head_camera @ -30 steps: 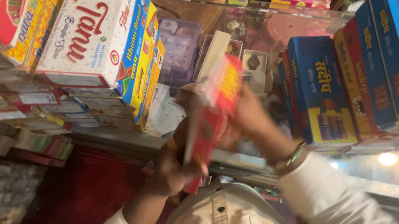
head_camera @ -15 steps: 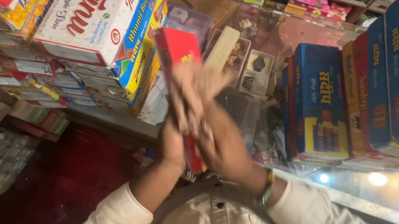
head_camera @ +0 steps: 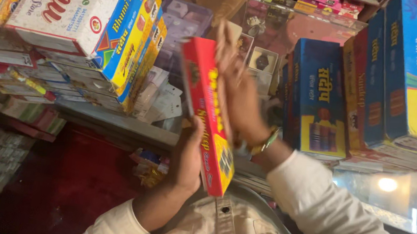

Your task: The person picks up several cardboard boxes and wipes each one with a cloth by hand.

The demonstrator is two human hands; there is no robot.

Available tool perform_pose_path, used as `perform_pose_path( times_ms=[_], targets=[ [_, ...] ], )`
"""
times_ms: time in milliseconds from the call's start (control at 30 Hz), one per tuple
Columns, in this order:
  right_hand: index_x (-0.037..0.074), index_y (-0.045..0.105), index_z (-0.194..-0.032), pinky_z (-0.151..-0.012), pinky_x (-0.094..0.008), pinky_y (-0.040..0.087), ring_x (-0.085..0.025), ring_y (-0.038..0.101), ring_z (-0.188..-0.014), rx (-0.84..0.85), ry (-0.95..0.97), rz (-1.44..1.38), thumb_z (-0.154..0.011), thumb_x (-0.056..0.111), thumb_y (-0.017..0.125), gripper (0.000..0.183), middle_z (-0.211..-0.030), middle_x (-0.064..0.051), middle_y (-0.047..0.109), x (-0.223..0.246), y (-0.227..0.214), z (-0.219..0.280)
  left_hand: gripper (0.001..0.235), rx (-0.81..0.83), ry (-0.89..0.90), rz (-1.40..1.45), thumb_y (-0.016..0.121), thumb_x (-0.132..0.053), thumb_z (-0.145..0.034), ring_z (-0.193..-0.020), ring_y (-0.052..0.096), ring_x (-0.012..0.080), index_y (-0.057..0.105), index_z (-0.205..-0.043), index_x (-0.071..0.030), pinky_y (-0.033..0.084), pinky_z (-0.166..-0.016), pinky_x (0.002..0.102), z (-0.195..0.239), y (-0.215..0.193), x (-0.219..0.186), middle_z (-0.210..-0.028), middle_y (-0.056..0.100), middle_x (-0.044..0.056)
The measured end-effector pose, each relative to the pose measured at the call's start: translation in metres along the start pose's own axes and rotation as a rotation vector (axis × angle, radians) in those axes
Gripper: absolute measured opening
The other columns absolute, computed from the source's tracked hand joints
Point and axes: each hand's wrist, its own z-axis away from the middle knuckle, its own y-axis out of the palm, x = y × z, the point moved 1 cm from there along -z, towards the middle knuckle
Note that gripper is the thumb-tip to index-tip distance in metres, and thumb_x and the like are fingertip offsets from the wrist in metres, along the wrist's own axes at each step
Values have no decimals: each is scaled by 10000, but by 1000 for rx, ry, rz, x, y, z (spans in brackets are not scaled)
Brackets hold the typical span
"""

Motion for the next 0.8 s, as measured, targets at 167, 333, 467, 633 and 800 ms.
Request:
perform_pose_path(
  times_ms=[167,333,467,633,800],
  targets=[
    [-8,507,-1426,-1082,-371,451,-193,572,-1309,205,-103,259,-1018,117,597,436,-1369,-135,641,-1,15,98,601,-188,34,188,509,-529,-992,-1071,603,211,486,-1399,-88,483,-915,404,-15,-20,-20,-1222,617,86],
    [-7,520,-1401,-1141,-356,392,-183,493,-1371,162,-221,190,-1095,178,498,358,-1445,-95,520,33,24,104,506,67,159,51,658,-356,-1131,-1056,560,215,495,-1386,50,476,-957,394,-1,-22,-19,-1042,534,101],
    [-41,613,-1096,-1060,-348,523,-155,624,-1228,63,-128,-16,-1080,148,542,202,-1352,-102,664,33,8,34,491,-116,19,-202,647,-173,-916,-1106,635,200,514,-1357,-4,526,-968,380,2,-18,-17,-1209,632,106],
    [13,630,-1151,-850,-305,481,-103,558,-976,228,47,-130,-1086,80,629,94,-1072,-30,623,-15,-10,43,425,-306,137,-305,618,-141,-872,-1061,673,225,603,-1259,35,542,-936,374,-19,-24,-27,-1172,681,134],
    [8,652,-1225,-918,-282,524,-76,599,-1052,233,164,100,-983,87,641,254,-1112,-22,701,-22,-25,128,464,-335,103,-143,588,-254,-922,-1047,676,287,596,-1273,48,544,-913,422,-35,-26,-40,-1146,676,162]
  ],
)
